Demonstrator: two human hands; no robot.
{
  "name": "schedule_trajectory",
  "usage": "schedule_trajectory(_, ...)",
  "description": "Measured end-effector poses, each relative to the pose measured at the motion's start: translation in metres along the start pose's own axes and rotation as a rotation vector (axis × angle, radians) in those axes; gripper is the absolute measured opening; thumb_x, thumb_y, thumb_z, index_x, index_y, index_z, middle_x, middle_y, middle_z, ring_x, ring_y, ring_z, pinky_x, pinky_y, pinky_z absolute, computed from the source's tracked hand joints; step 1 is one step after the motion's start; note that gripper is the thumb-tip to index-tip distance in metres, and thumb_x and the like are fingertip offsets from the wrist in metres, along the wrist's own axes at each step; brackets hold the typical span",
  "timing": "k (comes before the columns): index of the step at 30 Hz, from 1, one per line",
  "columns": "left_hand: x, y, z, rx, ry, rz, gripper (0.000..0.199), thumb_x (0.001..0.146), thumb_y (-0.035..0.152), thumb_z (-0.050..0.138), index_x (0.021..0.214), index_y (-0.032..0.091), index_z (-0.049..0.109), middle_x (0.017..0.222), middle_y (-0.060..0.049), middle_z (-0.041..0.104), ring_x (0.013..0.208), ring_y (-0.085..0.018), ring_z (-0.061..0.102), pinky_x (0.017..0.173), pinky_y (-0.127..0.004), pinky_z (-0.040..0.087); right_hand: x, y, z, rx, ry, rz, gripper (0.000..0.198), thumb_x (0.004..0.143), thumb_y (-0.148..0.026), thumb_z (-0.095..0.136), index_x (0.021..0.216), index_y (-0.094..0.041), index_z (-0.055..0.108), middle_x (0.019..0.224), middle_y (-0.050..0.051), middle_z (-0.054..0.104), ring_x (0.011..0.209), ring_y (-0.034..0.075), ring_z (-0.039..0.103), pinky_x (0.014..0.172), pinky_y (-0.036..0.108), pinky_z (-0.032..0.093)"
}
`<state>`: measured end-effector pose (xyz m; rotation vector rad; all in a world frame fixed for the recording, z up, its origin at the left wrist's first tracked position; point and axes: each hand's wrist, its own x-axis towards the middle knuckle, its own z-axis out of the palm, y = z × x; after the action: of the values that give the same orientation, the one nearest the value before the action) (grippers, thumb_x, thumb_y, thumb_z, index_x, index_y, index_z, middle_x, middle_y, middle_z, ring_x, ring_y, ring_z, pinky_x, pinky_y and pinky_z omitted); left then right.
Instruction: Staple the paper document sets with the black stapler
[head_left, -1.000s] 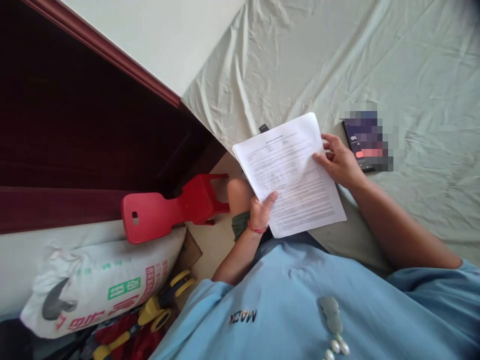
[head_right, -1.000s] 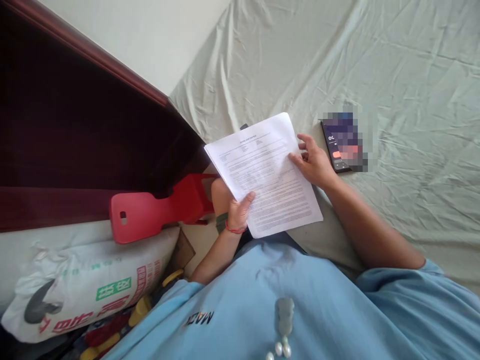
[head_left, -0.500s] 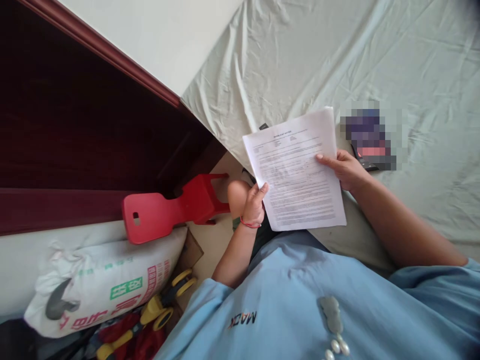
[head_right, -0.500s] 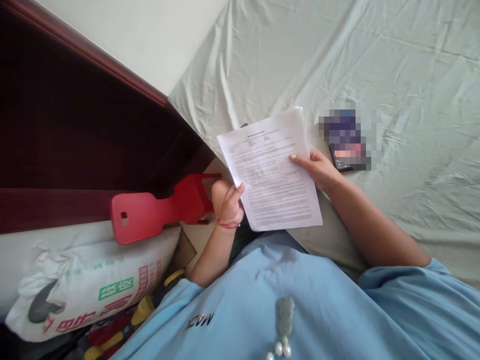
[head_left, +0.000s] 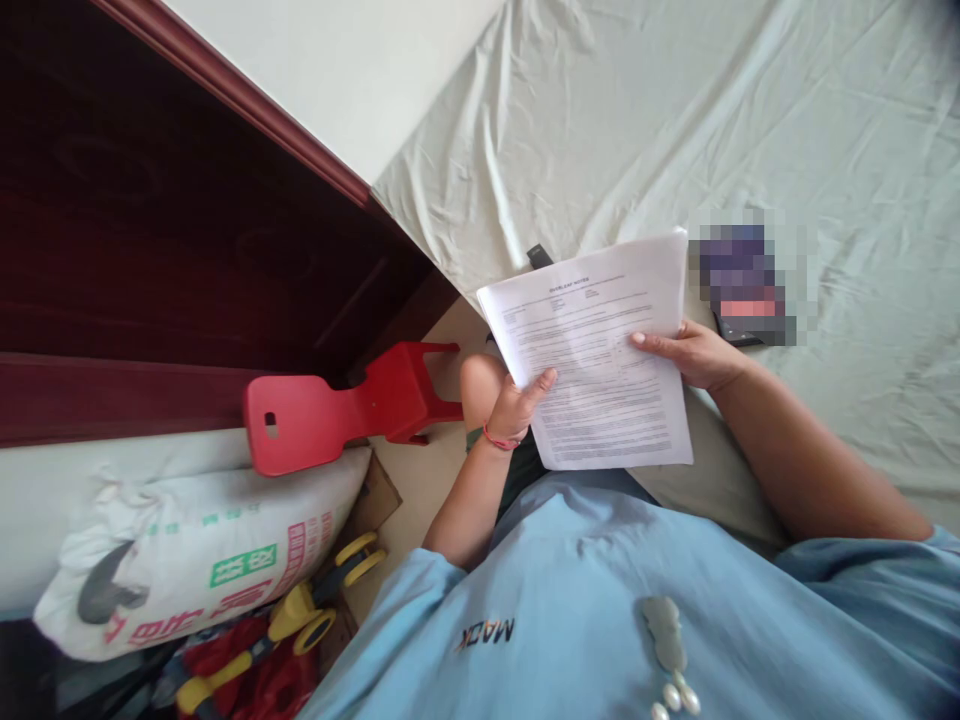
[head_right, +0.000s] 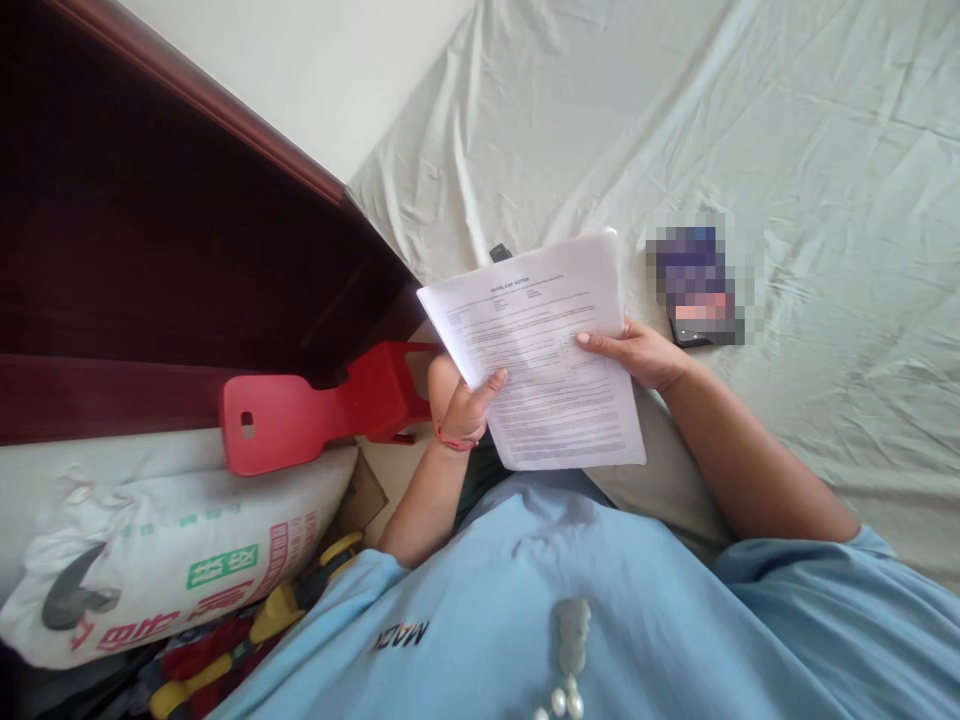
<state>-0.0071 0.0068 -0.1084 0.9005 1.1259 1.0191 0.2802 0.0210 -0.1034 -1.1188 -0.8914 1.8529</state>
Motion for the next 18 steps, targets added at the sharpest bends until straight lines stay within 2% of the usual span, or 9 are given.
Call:
schedule_trajectory(3, 0.0, 0.008, 0.002, -0.008, 0.024, 0.005, 0.064, 0.07, 0.053, 0.102, 0.122, 0.02, 0.083, 0.14, -0.014, 0.077, 0.148, -0.038, 0.062, 0.132, -0.052, 0.045, 0.0, 0.001, -0.004, -0.035, -0.009, 0.003, 0.059, 0.071, -0.064, 0.099, 0.112, -0.023, 0.085, 0.102, 0.011, 0.086, 0.104, 0.041, 0.083, 0.094, 0.061, 0.071)
schedule_trajectory(6, 0.004, 0.017, 0.007, -0.062, 0.093, 0.057, 0.06, 0.071, 0.059, 0.101, 0.112, 0.019, 0.085, 0.129, -0.015, 0.081, 0.144, -0.041, 0.065, 0.126, -0.053, 0.051, 0.0, 0.002, -0.006, -0.105, -0.089, 0.021, 0.055, 0.074, -0.063, 0.098, 0.109, -0.022, 0.086, 0.104, 0.012, 0.087, 0.102, 0.039, 0.084, 0.091, 0.059, 0.071)
schedule_trajectory(9, 0.008, 0.024, 0.013, -0.076, 0.148, 0.081, 0.059, 0.068, 0.06, 0.102, 0.107, 0.019, 0.084, 0.124, -0.015, 0.082, 0.145, -0.042, 0.065, 0.126, -0.055, 0.05, 0.0, 0.001, -0.005, -0.164, -0.159, 0.044, 0.055, 0.074, -0.062, 0.098, 0.109, -0.023, 0.087, 0.109, 0.01, 0.087, 0.102, 0.037, 0.084, 0.09, 0.056, 0.072)
schedule_trajectory(14, 0.008, 0.028, 0.018, -0.091, 0.151, 0.118, 0.062, 0.073, 0.065, 0.098, 0.112, 0.019, 0.084, 0.13, -0.015, 0.08, 0.156, -0.041, 0.055, 0.131, -0.055, 0.045, 0.0, 0.001, -0.005, -0.075, -0.068, 0.042, 0.059, 0.076, -0.072, 0.093, 0.107, -0.022, 0.086, 0.098, 0.01, 0.086, 0.092, 0.035, 0.084, 0.086, 0.053, 0.072)
schedule_trajectory(18, 0.01, 0.021, 0.018, -0.073, 0.154, 0.114, 0.06, 0.075, 0.062, 0.098, 0.114, 0.018, 0.084, 0.132, -0.015, 0.08, 0.152, -0.04, 0.059, 0.13, -0.052, 0.047, 0.002, 0.002, -0.007, -0.08, -0.009, 0.047, 0.062, 0.075, -0.074, 0.093, 0.11, -0.023, 0.085, 0.091, 0.009, 0.085, 0.086, 0.034, 0.083, 0.079, 0.051, 0.071)
